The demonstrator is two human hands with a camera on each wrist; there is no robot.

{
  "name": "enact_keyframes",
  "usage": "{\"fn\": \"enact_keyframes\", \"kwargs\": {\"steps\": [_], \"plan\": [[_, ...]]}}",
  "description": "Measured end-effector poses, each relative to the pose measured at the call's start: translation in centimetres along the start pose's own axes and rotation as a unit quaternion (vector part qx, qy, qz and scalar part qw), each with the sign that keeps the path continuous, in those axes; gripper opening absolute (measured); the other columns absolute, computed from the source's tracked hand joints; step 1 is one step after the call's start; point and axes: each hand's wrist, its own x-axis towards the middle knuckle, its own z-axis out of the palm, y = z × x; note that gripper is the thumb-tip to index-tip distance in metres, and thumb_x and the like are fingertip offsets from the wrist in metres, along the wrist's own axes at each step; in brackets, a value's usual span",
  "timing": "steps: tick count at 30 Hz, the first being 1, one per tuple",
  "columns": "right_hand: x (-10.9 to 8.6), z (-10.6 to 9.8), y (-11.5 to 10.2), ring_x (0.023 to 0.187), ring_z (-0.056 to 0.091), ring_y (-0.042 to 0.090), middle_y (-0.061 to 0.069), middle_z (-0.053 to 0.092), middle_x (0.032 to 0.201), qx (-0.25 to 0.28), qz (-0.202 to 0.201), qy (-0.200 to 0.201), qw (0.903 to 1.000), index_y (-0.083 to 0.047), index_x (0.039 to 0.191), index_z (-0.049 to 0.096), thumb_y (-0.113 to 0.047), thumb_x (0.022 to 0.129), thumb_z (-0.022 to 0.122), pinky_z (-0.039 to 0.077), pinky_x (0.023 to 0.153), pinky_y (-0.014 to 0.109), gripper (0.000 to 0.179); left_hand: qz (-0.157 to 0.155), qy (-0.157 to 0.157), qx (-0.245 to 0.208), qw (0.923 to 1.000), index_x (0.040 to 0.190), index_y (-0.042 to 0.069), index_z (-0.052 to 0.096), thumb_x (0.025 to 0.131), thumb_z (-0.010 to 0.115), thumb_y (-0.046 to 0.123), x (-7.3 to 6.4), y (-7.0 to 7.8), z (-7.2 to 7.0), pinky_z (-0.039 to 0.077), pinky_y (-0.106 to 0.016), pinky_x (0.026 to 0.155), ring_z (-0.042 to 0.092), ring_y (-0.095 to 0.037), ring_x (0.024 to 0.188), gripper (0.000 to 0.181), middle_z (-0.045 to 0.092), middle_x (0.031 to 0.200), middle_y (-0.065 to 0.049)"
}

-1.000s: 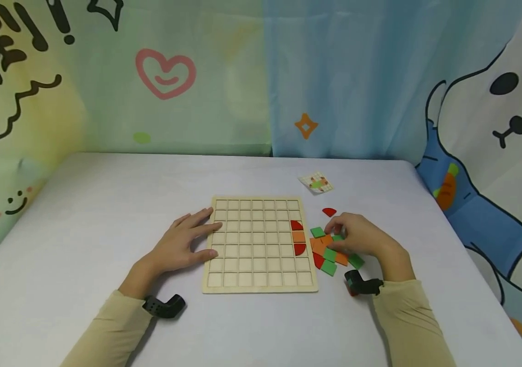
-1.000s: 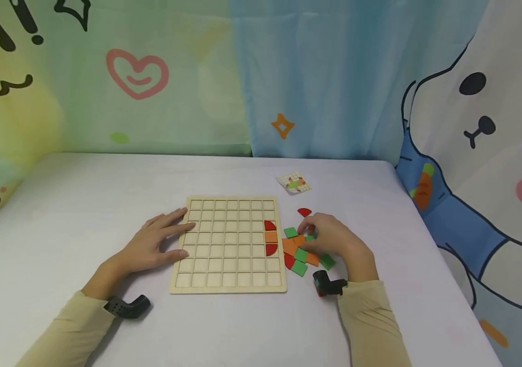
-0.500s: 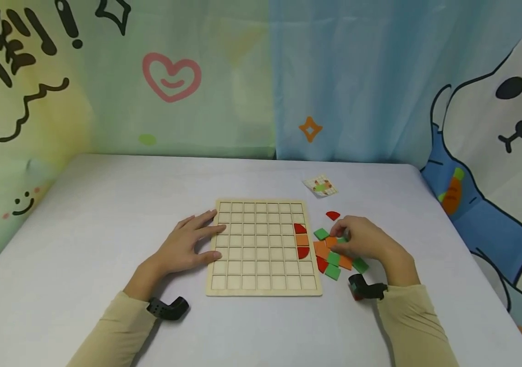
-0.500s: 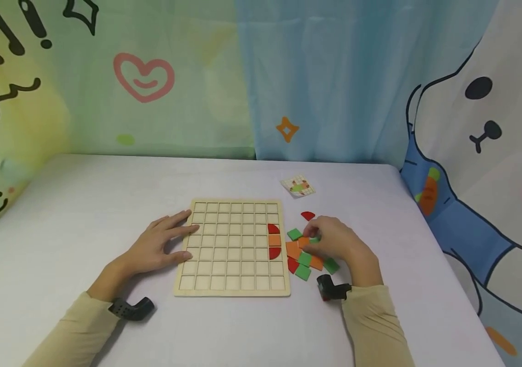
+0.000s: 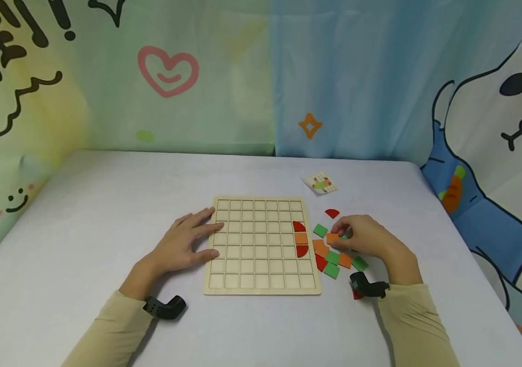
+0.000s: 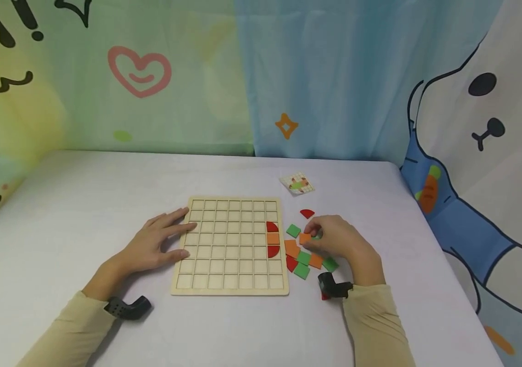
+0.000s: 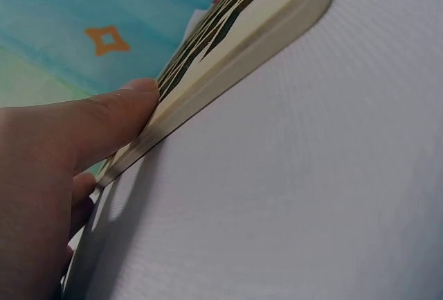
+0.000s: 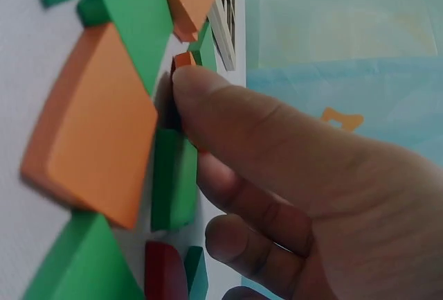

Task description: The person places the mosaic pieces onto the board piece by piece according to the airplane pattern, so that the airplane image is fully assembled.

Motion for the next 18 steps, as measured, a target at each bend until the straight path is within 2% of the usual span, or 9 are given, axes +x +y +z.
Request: {"fn": "enact_keyframes", "kwargs": {"steps": [8,14,18], "plan": [[-0.3,-0.7,0.3,0.073,0.051,0.015,0.003,0.062,0.090,0.002,0.016,0.024,0.9996,-0.010,0.104,0.067,-0.035,0.080,0.075,0.044,0.059,0.025,0.035,0.006,0.002,0.003,1.0000,0.137,0.021,0.053,0.083,0.064,0.050,0.1,-0.2,0.1,0.021,-0.051,0.114,0.031,-0.029,0.142,0.063,0.030,0.155,-0.011],[-0.6,-0.9,-0.9,0.063,0.048,0.015,0.002,0.064,0.091,-0.015,-0.010,0.054,0.9984,-0.011,0.106,0.068,-0.038,0.079,0.076,0.042,0.051,0.027,0.039,0.009,0.003,0.007,0.9999,0.137,0.021,0.053,0.083,0.063,0.051,0.1,-0.2,0.1,0.022,-0.051,0.114,0.031,-0.029,0.141,0.063,0.031,0.154,-0.010],[-0.5,-0.7,-2.4,0.061,0.048,0.013,-0.001,0.065,0.091,-0.037,-0.039,0.065,0.9964,-0.014,0.102,0.069,-0.036,0.079,0.076,0.041,0.053,0.026,0.032,0.006,0.003,0.011,0.9999,0.137,0.022,0.052,0.083,0.063,0.051,0.1,-0.4,0.2,0.022,-0.051,0.113,0.032,-0.029,0.141,0.062,0.031,0.154,-0.010]]}}
